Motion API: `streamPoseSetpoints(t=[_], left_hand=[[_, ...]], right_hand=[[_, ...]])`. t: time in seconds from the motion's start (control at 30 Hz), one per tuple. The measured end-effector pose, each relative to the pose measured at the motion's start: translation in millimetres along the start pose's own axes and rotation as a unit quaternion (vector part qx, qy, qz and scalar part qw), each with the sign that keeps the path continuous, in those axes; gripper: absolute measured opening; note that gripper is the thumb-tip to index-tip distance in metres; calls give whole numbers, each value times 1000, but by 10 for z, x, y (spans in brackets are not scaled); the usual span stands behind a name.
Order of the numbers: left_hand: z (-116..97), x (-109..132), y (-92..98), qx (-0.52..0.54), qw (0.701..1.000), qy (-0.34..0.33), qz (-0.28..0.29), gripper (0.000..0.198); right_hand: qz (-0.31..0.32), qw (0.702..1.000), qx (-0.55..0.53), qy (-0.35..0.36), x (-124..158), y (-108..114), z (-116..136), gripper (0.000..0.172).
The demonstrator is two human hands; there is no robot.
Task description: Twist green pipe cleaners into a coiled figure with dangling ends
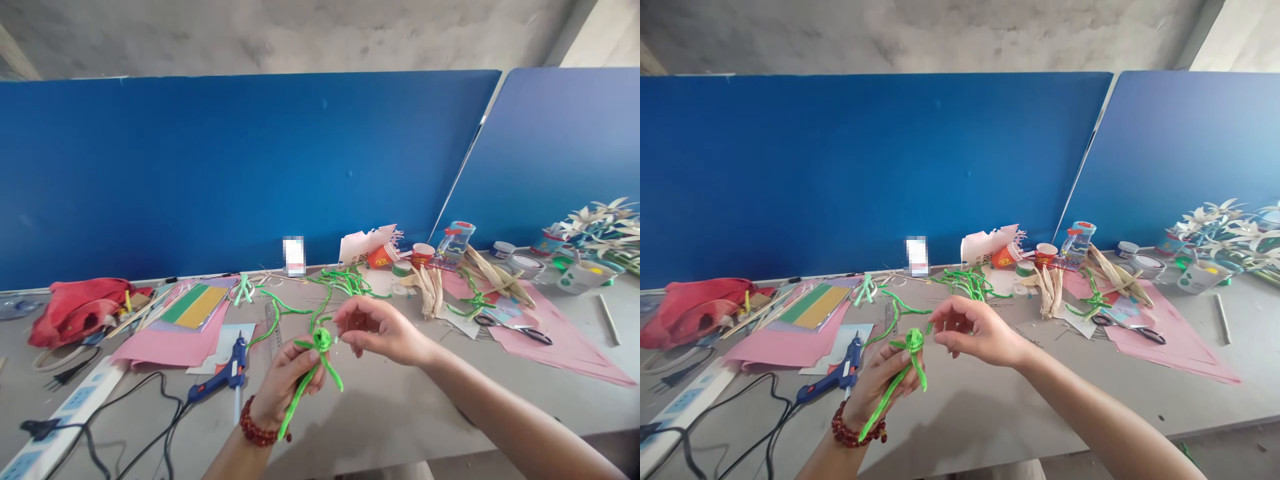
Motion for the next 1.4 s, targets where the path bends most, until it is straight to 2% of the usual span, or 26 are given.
streamPoseSetpoints(t=[0.17, 0.33, 0.5, 0.6, 0.67, 0.73, 0.8, 0.87, 0.97, 1.03, 1.13, 1.23, 1.33, 1.4], left_hand=[[44, -96, 121, -99, 994, -43, -29, 36], [88, -167, 176, -178, 976, -124, -32, 28], [57, -173, 197, -328, 911, -245, -44, 17], [56, -166, 203, -372, 886, -273, -50, 15], [77, -173, 223, -367, 892, -258, -61, 17], [114, -185, 260, -338, 910, -226, -79, 21], [166, -198, 303, -299, 931, -189, -94, 24], [217, -208, 343, -270, 944, -159, -104, 27], [262, -214, 397, -250, 951, -139, -116, 29], [273, -216, 434, -234, 956, -134, -118, 29], [259, -213, 513, -175, 967, -141, -120, 26], [274, -220, 544, -126, 981, -133, -70, 23], [362, -227, 428, -163, 981, -95, 39, 21], [444, -211, 271, -221, 963, -81, 128, 25]], right_hand=[[-54, 991, -123, 17, 75, -116, -195, 24], [-108, 987, -114, 40, 105, -165, -334, 25], [-153, 985, -61, 48, 117, -177, -539, 23], [-166, 983, -31, 66, 112, -181, -569, 21], [-157, 984, -34, 74, 107, -180, -611, 23], [-148, 986, -17, 78, 120, -156, -714, 26], [-158, 982, 78, 71, 175, -93, -880, 24], [-146, 965, 216, 31, 265, -23, -1108, 18], [-147, 943, 294, -50, 457, 170, -1404, 19], [-169, 924, 333, -81, 562, 348, -1452, 18], [-223, 882, 400, -112, 583, 647, -1351, 21], [-219, 848, 458, -154, 427, 839, -1280, 18], [-163, 816, 522, -189, 218, 874, -1310, 18], [-144, 799, 550, -196, 111, 840, -1329, 18]])
Point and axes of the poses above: each hand's wrist, its own x-axis away from the middle knuckle, its own y-axis out of the back of the hand, z = x × y, the point moved 5 cm from there along -x, towards the middle knuckle, and after that the axes turned 1 degree about y, right-handed, at the moved point
